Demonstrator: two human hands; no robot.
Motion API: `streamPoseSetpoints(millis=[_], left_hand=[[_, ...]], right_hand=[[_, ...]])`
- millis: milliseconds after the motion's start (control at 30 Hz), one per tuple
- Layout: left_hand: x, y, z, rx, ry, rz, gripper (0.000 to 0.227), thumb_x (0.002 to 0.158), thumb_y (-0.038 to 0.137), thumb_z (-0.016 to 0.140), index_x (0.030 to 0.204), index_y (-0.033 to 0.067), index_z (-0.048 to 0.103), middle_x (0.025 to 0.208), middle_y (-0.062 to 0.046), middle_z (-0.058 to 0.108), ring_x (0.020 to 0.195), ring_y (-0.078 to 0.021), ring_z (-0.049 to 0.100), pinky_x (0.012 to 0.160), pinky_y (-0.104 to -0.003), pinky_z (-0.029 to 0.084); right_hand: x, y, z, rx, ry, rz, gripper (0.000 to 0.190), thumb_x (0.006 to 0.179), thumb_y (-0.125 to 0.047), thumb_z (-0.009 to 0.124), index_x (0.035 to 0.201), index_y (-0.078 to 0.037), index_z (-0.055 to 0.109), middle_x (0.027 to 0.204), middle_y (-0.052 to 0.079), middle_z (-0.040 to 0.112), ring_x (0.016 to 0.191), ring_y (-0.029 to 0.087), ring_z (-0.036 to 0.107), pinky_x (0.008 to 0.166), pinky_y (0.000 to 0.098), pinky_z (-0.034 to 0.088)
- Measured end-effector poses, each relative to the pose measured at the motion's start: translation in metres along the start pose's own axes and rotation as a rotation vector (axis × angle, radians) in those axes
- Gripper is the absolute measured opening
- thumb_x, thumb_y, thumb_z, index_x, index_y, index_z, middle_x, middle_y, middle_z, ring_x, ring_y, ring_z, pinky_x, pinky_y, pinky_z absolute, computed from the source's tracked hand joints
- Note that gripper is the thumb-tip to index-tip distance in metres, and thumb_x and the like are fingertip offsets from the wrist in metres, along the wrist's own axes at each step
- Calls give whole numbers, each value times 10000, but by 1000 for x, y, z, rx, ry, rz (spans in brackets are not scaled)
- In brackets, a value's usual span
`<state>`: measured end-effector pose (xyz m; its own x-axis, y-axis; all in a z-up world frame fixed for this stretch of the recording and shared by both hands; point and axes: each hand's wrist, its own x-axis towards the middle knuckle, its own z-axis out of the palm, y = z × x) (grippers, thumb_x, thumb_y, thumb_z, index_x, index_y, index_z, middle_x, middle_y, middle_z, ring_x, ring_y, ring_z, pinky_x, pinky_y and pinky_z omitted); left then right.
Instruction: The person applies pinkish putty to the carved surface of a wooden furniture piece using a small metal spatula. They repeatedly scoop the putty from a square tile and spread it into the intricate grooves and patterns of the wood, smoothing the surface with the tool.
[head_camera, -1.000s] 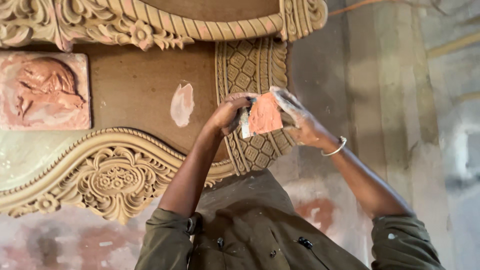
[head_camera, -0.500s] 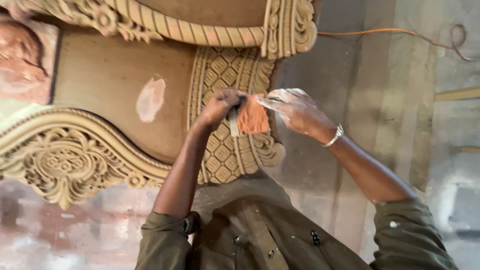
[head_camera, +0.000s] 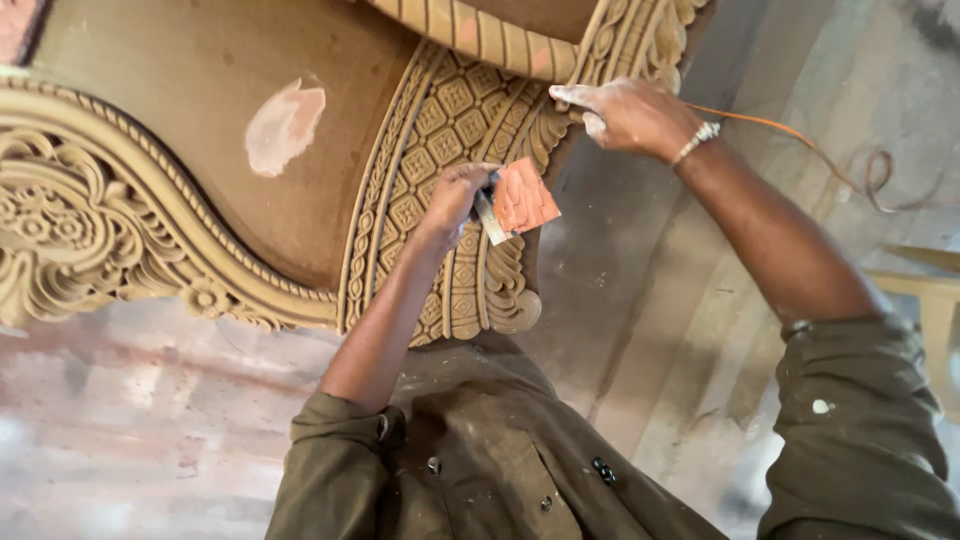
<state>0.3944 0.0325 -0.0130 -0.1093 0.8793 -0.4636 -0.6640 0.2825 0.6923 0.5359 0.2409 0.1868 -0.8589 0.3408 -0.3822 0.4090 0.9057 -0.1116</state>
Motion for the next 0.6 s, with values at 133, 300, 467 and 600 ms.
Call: streamPoseSetpoints(millis=[133,300,467,600], left_hand=[[4,-11,2,-61,0,28,227,924,163,567,944,44,758,704,7,632,546,-94,529,460,-272,389],[3,13,-13,-73,0,-3,241,953,185,575,988,41,766,704,4,637,542,-88,528,465,-273,388],[-3,48,-27,-24,8,4,282,956,194,533,1035,73,775,679,7,622,510,-79,499,446,-260,373],[3,57,-19,72,-4,23,289,966,190,516,996,45,764,683,1,610,529,-85,510,452,-273,401]], right_hand=[[27,17,-3,-326,-219,24,627,928,-143,567,1488,-426,546,883,111,734,723,299,699,589,452,552],[27,15,-9,-717,-245,-57,592,998,-160,523,1515,-448,534,705,65,708,593,210,699,580,360,518],[27,-5,5,-738,-43,-136,202,1004,-245,538,1072,-267,727,800,-2,683,791,190,694,762,391,492],[29,-12,10,-676,-28,-135,273,1021,-222,519,1195,-256,727,767,15,678,735,202,687,716,389,466]])
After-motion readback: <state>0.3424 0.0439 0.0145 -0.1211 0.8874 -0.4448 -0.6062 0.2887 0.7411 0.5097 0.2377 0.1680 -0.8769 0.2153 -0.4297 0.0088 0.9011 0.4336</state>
